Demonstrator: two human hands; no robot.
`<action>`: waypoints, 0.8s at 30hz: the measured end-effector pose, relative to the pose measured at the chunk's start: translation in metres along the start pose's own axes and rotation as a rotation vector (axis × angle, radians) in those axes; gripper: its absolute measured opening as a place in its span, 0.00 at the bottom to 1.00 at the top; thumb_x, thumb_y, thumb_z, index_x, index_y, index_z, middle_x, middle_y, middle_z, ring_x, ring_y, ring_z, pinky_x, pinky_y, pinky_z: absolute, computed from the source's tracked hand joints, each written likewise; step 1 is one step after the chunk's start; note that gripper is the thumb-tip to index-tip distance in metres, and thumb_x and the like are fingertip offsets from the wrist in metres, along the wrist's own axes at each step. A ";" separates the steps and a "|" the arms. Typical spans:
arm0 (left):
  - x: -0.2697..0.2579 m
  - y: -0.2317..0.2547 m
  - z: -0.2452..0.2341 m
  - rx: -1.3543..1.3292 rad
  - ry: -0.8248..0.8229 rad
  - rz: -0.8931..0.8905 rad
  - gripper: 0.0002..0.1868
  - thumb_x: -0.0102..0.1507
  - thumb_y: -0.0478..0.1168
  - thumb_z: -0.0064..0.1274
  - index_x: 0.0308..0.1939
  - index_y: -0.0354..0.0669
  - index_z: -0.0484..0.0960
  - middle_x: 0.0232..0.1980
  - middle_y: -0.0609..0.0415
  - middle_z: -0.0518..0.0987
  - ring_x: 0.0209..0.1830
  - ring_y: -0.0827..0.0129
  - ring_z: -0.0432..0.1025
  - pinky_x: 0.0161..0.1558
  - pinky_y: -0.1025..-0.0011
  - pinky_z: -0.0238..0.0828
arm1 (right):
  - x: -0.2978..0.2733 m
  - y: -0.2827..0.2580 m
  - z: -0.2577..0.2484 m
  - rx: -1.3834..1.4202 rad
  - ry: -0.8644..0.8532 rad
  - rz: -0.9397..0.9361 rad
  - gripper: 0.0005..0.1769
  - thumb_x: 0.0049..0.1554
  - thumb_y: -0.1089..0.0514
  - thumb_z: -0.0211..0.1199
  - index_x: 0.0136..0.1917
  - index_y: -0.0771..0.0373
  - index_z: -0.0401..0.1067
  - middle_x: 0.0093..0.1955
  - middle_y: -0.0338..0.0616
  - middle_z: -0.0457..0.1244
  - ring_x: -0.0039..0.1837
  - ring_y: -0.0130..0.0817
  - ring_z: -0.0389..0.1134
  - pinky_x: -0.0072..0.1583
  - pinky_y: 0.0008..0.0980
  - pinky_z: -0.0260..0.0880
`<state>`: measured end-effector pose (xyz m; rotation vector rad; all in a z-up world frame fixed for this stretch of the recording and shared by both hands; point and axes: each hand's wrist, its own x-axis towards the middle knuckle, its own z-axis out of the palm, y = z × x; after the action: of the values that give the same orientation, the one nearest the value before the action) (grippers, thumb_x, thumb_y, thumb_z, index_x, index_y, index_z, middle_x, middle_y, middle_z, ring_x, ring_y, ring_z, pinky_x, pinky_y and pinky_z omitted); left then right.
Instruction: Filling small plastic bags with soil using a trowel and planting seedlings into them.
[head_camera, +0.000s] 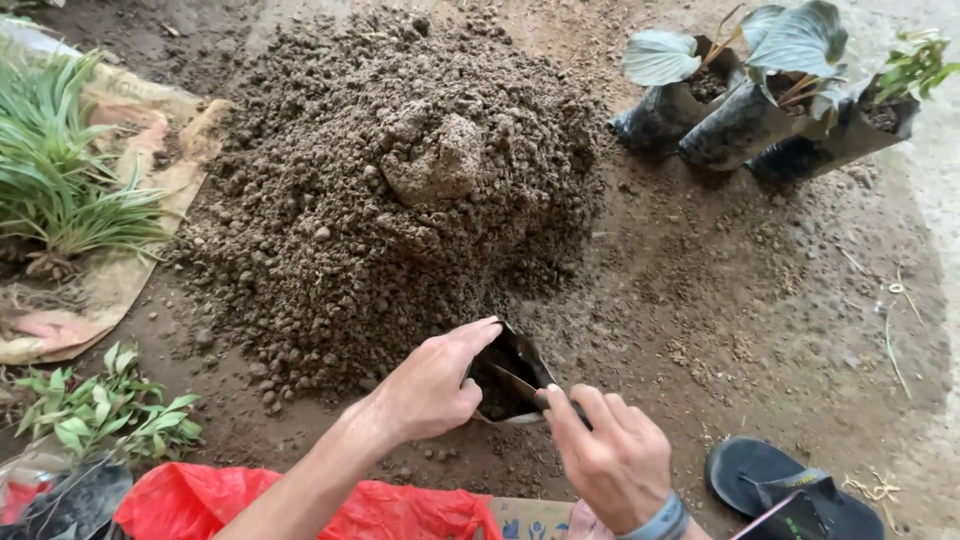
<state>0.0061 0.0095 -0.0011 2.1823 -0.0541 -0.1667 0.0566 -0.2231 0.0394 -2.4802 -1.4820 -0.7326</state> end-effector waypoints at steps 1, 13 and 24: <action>0.002 0.000 -0.002 0.003 0.000 0.004 0.41 0.52 0.28 0.38 0.72 0.27 0.63 0.77 0.34 0.62 0.78 0.49 0.56 0.76 0.60 0.49 | 0.001 0.003 -0.006 -0.003 0.004 0.001 0.07 0.61 0.51 0.66 0.50 0.54 0.76 0.43 0.36 0.63 0.36 0.32 0.61 0.36 0.33 0.61; -0.005 0.000 -0.002 0.006 0.016 0.023 0.40 0.51 0.28 0.39 0.72 0.26 0.63 0.76 0.33 0.62 0.78 0.49 0.56 0.77 0.60 0.47 | -0.008 0.016 -0.017 0.013 0.026 0.082 0.13 0.56 0.49 0.71 0.54 0.49 0.77 0.49 0.35 0.66 0.42 0.29 0.67 0.45 0.30 0.69; -0.009 0.018 -0.004 0.061 0.019 -0.019 0.33 0.58 0.32 0.42 0.69 0.38 0.71 0.76 0.39 0.65 0.72 0.48 0.65 0.70 0.55 0.59 | -0.083 0.133 0.123 0.509 -0.427 1.160 0.13 0.58 0.48 0.67 0.53 0.53 0.82 0.47 0.42 0.73 0.38 0.28 0.64 0.37 0.29 0.65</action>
<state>-0.0022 0.0034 0.0175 2.2451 -0.0281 -0.1574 0.1796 -0.3077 -0.0925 -2.5230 -0.0443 0.3522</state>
